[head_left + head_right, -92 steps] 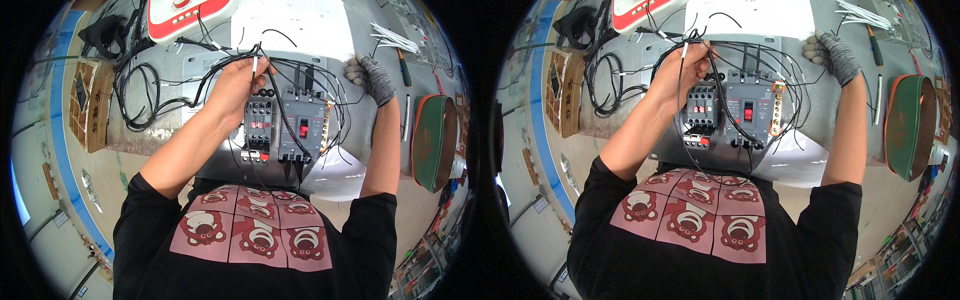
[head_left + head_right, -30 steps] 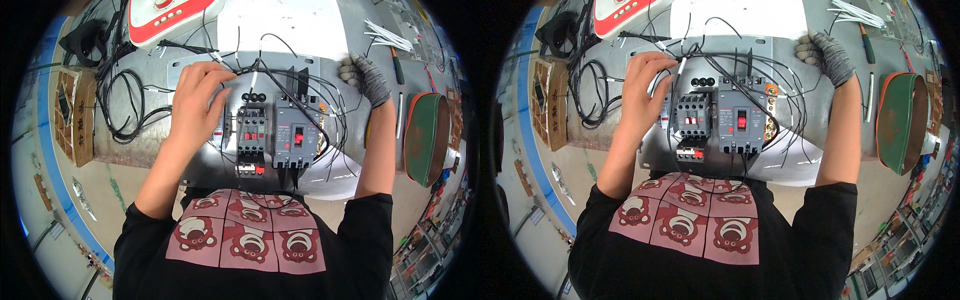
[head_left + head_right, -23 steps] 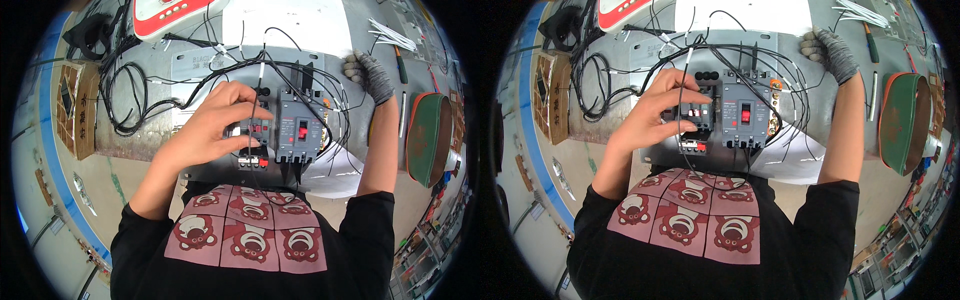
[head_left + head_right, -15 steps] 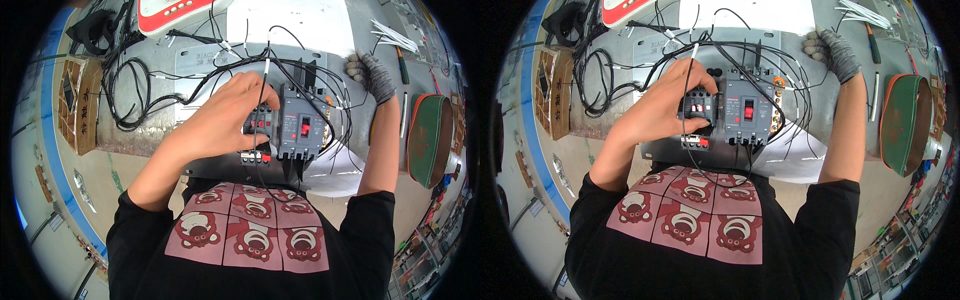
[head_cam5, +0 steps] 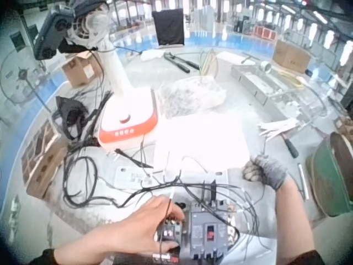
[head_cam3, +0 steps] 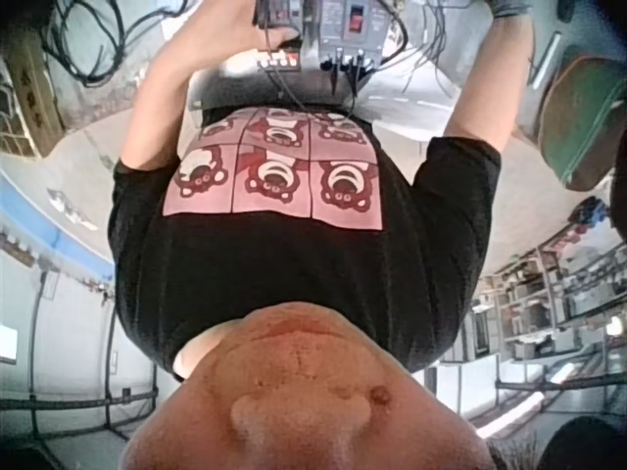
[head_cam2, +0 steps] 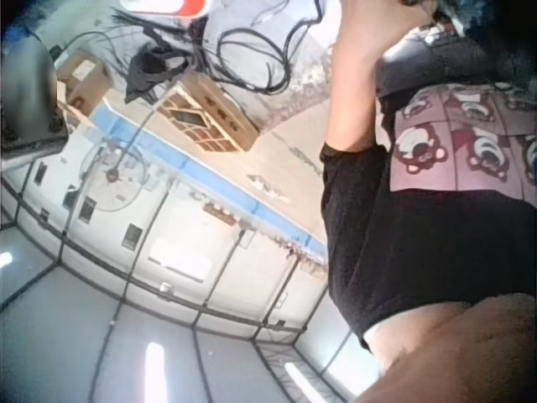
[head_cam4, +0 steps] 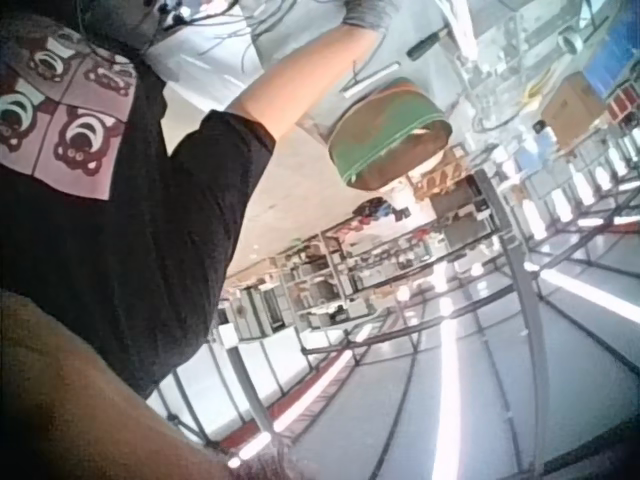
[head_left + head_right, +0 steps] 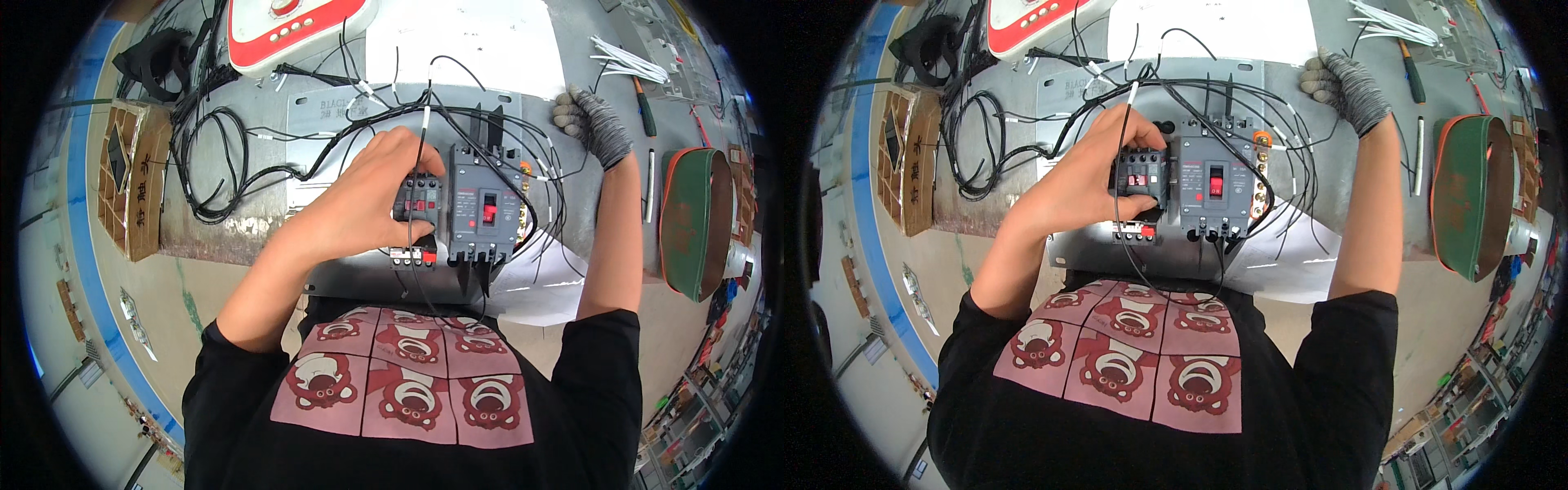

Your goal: The person connects black wires to terminals on a mounted electrical control unit, referencing a diagram on the table. They use pliers to strip wire ends and a screwdriver to tighten terminal screws, organizing the wiring as they proceed.

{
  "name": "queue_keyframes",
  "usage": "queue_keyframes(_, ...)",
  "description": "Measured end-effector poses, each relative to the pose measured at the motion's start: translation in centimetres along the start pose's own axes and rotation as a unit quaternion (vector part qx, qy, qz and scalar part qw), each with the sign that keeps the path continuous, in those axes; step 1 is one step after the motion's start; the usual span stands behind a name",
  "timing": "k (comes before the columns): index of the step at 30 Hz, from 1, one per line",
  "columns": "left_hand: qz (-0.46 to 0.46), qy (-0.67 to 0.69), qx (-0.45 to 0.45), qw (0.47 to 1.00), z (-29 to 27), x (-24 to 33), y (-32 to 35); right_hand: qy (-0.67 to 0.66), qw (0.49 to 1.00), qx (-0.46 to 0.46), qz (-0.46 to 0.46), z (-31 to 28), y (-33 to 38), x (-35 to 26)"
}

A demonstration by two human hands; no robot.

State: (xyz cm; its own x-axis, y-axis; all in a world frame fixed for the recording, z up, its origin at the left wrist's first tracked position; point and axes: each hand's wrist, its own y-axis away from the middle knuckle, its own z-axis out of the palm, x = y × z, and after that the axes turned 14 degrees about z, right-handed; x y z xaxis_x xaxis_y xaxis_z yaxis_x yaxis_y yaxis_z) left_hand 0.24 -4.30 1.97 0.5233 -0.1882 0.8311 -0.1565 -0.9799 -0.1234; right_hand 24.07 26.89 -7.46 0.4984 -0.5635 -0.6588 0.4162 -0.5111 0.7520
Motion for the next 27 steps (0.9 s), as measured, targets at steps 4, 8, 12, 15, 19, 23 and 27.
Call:
queue_keyframes(4,-0.007,-0.035,0.028,0.999,-0.1,0.1,0.6,-0.002,1.0,0.015,0.012,0.4,0.4,-0.3)
queue_keyframes(8,0.0,-0.042,0.014,0.999,-0.4,-0.1,0.9,-0.001,1.0,0.013,0.009,0.4,0.5,-0.2)
queue_keyframes(12,-0.012,-0.024,-0.013,1.0,-0.8,0.1,0.5,0.001,0.999,0.032,0.014,0.7,0.9,-0.4)
queue_keyframes(15,-0.004,-0.037,-0.034,0.999,-0.9,0.2,0.0,-0.028,0.999,-0.007,-0.015,0.5,1.0,0.1)
queue_keyframes(19,0.01,-0.023,-0.029,0.999,-0.8,0.0,0.0,-0.023,0.999,-0.019,-0.045,0.7,0.9,0.2)
queue_keyframes(23,-0.024,-0.005,-0.039,0.999,-0.6,0.2,-0.4,-0.023,0.999,-0.021,-0.029,0.7,0.9,0.3)
queue_keyframes(27,-0.026,-0.004,-0.037,0.999,-0.3,0.0,-0.5,-0.022,0.999,-0.011,-0.038,0.4,0.6,0.6)
